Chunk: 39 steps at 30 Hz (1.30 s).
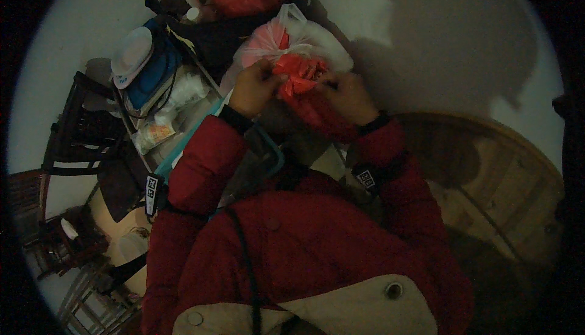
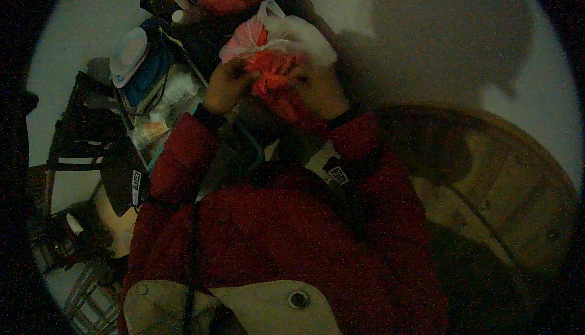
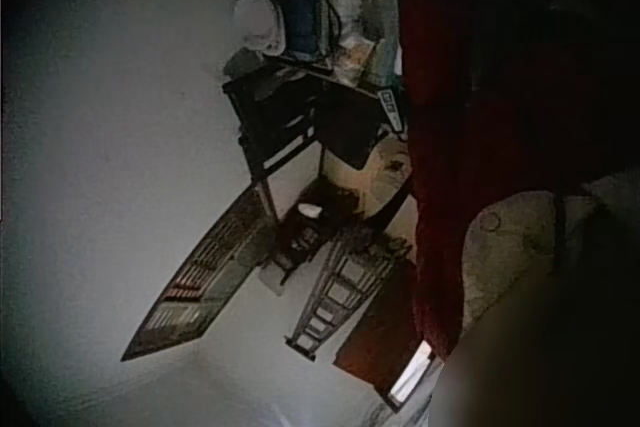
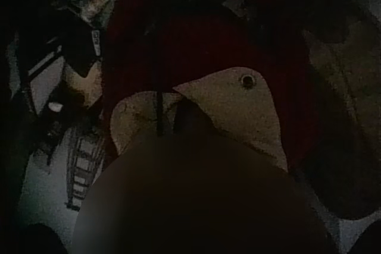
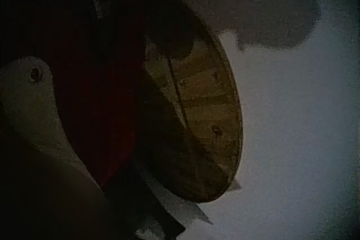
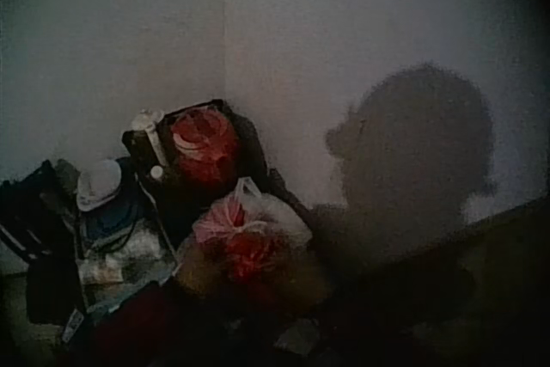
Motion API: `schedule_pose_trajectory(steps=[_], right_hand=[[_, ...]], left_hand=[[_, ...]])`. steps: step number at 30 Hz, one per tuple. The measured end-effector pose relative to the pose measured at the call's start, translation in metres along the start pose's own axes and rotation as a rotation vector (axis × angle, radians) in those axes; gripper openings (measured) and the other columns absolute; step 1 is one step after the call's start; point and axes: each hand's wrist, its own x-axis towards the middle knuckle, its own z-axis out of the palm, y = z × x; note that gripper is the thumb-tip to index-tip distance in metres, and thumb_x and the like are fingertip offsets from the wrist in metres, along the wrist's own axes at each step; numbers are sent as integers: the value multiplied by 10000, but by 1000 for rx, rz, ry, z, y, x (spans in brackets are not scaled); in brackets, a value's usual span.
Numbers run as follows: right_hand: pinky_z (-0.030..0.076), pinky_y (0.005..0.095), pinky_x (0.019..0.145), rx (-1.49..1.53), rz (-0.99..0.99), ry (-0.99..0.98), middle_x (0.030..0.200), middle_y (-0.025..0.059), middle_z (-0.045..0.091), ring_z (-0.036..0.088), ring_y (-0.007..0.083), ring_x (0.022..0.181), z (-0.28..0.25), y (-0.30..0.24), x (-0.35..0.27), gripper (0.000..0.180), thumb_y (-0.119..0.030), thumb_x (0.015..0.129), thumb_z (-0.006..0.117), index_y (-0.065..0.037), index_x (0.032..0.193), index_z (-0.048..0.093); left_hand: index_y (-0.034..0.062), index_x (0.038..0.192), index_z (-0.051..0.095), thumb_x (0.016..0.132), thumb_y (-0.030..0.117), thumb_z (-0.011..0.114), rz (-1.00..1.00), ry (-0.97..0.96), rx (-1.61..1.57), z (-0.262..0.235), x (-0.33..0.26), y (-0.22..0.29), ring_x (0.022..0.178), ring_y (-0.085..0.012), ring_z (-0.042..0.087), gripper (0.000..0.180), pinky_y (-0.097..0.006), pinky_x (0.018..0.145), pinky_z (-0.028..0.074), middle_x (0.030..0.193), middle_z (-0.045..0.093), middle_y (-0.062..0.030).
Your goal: The person unpacks and repacks items from a light blue plastic basket into red and white plastic bags on a cluttered table. They handle a white electric kettle, a white plate, and several wrapped items, placing them into bags and tying the bags closed.
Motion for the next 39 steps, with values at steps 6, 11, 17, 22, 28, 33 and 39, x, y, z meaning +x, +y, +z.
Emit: schedule_pose_trajectory(steps=[6,11,17,22,28,33,39], right_hand=[[425,262,660,277,136,86,694,-21,539,498,84,698,-18,-8,11,231,-242,883,646,-37,784,607],[425,256,685,385,-1,-92,758,-18,545,497,79,751,-25,-15,8,215,-223,891,635,-36,792,593],[482,345,841,175,28,94,996,138,657,621,191,922,-24,-29,-3,242,-187,935,538,-10,1083,609],[399,256,678,332,-7,127,763,19,505,450,97,725,-24,-48,-19,208,-215,984,477,-34,898,533],[406,249,704,466,47,92,823,8,540,478,100,758,-43,-59,-20,273,-315,983,487,-52,939,545],[407,252,670,591,258,202,793,-38,530,463,72,735,-58,-62,-23,280,-325,969,527,-70,857,544],[415,273,666,116,92,258,791,-38,538,464,71,742,-81,-41,-42,274,-306,961,549,-48,869,563]], left_hand=[[48,1173,561,721,283,765,262,119,417,2,-7,12,924,-326,607,548,-402,820,492,1029,627,-170],[94,1217,519,720,255,727,607,168,608,35,-10,33,1166,-351,474,562,-459,985,385,1182,564,-149],[109,1164,560,754,152,651,648,180,659,61,-10,24,1176,-323,473,423,-486,981,377,1170,589,-83],[145,1072,612,749,132,632,568,149,747,56,-12,20,1159,-289,486,324,-483,965,370,1134,608,-44],[200,1066,621,730,194,662,436,108,799,56,-7,18,1157,-272,491,338,-471,995,327,1153,606,-15],[224,1161,593,754,288,675,418,27,682,49,8,2,1188,-267,491,419,-479,1046,277,1209,593,-35],[161,1185,568,765,389,687,350,15,714,41,10,-6,1176,-283,509,493,-481,1067,255,1199,596,-80]])
